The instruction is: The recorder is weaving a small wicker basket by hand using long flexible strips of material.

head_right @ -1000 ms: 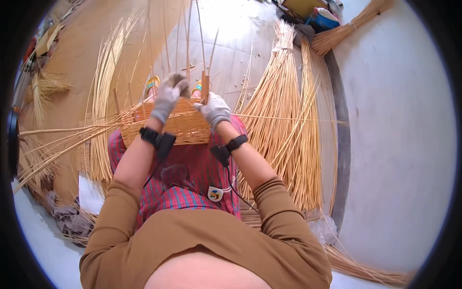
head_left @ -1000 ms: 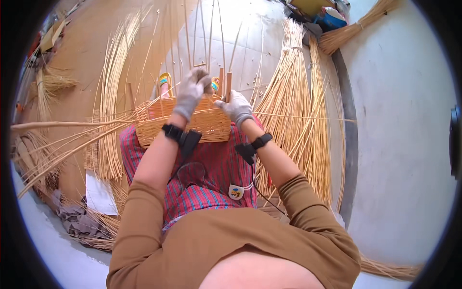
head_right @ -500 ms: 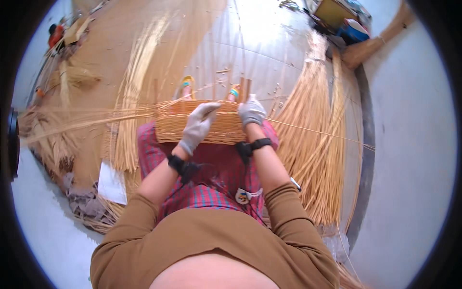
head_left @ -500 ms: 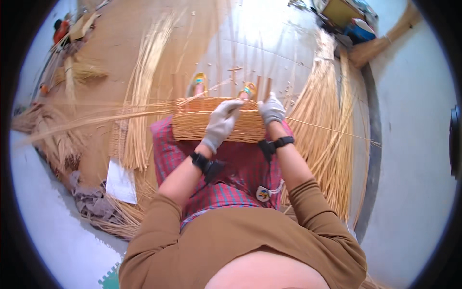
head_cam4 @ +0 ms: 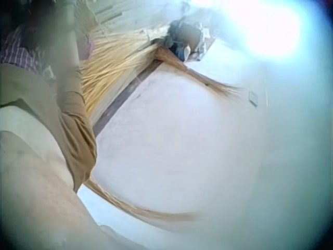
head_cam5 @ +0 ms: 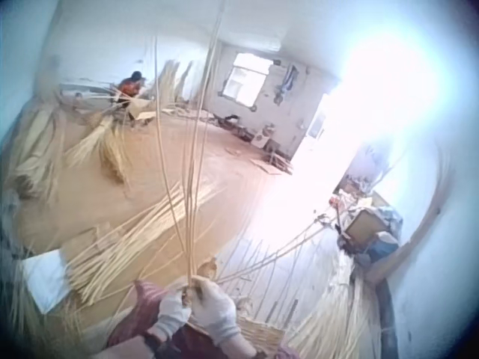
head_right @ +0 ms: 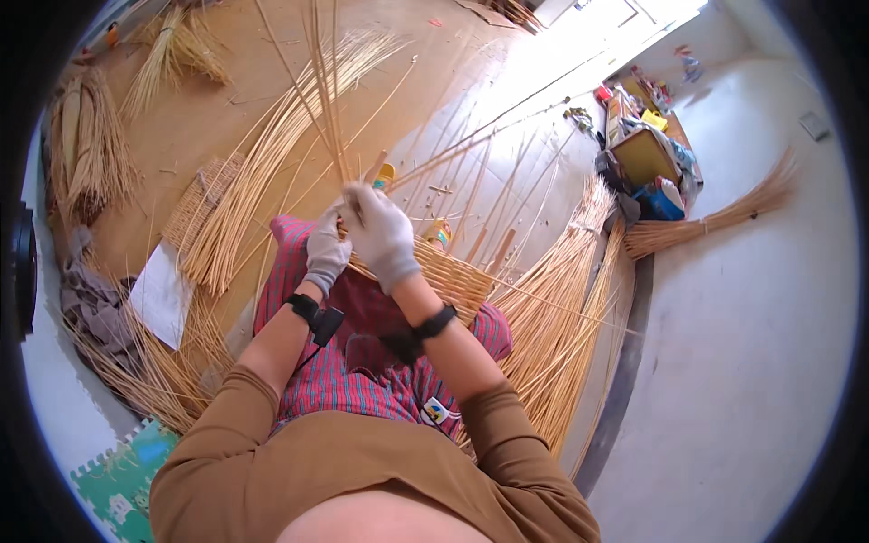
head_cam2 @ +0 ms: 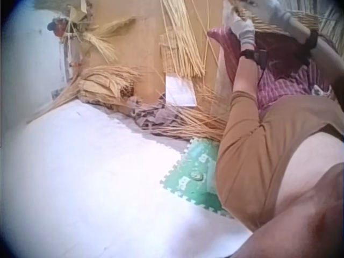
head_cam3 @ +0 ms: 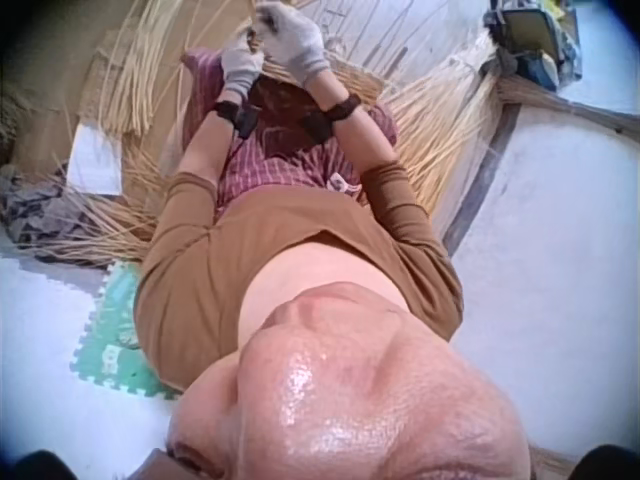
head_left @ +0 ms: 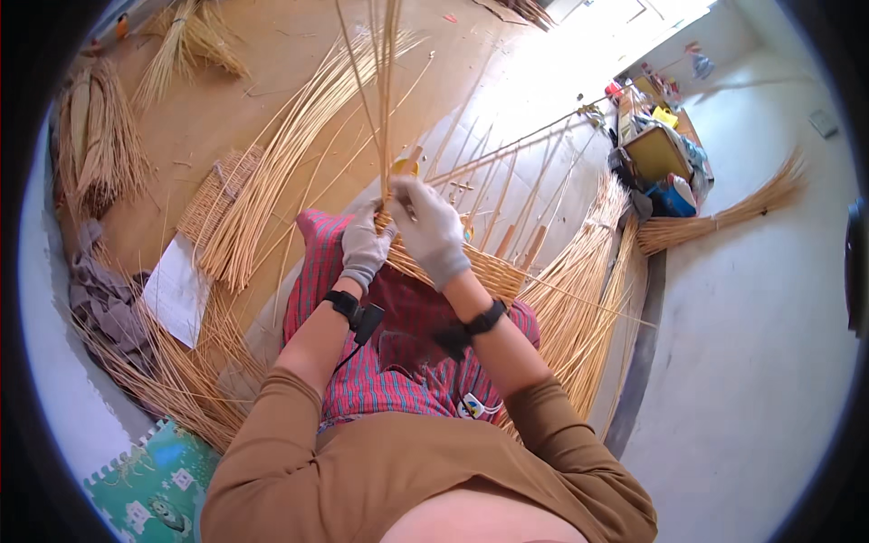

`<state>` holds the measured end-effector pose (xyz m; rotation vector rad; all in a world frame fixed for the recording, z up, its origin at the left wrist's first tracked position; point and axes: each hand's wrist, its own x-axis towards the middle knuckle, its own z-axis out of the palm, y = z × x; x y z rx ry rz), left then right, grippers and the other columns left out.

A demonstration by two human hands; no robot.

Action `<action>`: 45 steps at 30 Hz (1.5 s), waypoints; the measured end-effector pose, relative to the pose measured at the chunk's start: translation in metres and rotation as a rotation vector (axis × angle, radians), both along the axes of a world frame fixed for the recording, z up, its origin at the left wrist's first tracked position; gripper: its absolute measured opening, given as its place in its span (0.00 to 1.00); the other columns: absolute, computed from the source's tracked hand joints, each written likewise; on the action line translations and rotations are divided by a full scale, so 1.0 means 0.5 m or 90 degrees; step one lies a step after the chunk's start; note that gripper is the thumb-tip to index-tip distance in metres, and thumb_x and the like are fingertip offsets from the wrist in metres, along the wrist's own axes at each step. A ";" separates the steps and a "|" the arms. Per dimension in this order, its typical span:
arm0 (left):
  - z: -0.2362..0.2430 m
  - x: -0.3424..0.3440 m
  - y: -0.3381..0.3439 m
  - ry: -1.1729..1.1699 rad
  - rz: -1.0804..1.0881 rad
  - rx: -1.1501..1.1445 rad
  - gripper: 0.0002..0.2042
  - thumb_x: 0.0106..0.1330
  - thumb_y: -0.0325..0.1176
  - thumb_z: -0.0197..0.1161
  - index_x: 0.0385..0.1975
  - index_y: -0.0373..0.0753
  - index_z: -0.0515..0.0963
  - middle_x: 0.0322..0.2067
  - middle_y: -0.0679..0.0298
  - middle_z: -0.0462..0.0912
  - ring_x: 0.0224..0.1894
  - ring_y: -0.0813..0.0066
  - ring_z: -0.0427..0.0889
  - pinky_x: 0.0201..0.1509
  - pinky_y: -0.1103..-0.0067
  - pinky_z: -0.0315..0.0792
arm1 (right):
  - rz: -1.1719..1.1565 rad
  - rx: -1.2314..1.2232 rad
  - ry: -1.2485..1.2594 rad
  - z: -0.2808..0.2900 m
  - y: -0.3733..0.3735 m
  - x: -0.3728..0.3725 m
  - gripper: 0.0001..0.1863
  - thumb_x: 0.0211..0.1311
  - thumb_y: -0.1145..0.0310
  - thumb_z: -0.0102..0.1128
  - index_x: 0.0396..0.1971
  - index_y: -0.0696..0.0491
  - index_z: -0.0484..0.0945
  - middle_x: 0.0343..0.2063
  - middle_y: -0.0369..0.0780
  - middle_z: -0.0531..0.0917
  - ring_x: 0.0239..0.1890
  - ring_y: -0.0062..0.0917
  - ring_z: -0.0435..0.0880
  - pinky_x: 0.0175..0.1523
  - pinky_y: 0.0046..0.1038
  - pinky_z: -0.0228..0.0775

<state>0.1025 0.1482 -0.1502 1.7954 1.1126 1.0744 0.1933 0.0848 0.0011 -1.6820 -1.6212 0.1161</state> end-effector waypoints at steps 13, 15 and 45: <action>-0.031 0.023 0.010 0.013 0.000 -0.062 0.26 0.58 0.38 0.77 0.55 0.38 0.77 0.45 0.51 0.86 0.47 0.52 0.85 0.54 0.66 0.77 | -0.081 0.035 -0.141 -0.010 0.104 0.029 0.11 0.67 0.62 0.64 0.36 0.53 0.73 0.25 0.47 0.84 0.30 0.45 0.86 0.33 0.41 0.77; -0.035 0.034 0.006 -0.074 -0.018 -0.163 0.25 0.58 0.39 0.77 0.53 0.39 0.77 0.44 0.52 0.86 0.45 0.53 0.86 0.53 0.67 0.77 | -0.056 0.024 0.166 -0.019 0.066 0.034 0.08 0.66 0.68 0.65 0.35 0.53 0.75 0.23 0.45 0.83 0.27 0.41 0.87 0.32 0.35 0.76; 0.030 0.043 0.132 -0.100 -0.468 -0.488 0.37 0.58 0.41 0.79 0.65 0.35 0.69 0.50 0.60 0.82 0.51 0.71 0.81 0.56 0.74 0.77 | -0.306 -0.104 0.955 -0.232 -0.141 0.197 0.07 0.68 0.72 0.66 0.38 0.55 0.75 0.32 0.40 0.85 0.30 0.27 0.87 0.30 0.30 0.84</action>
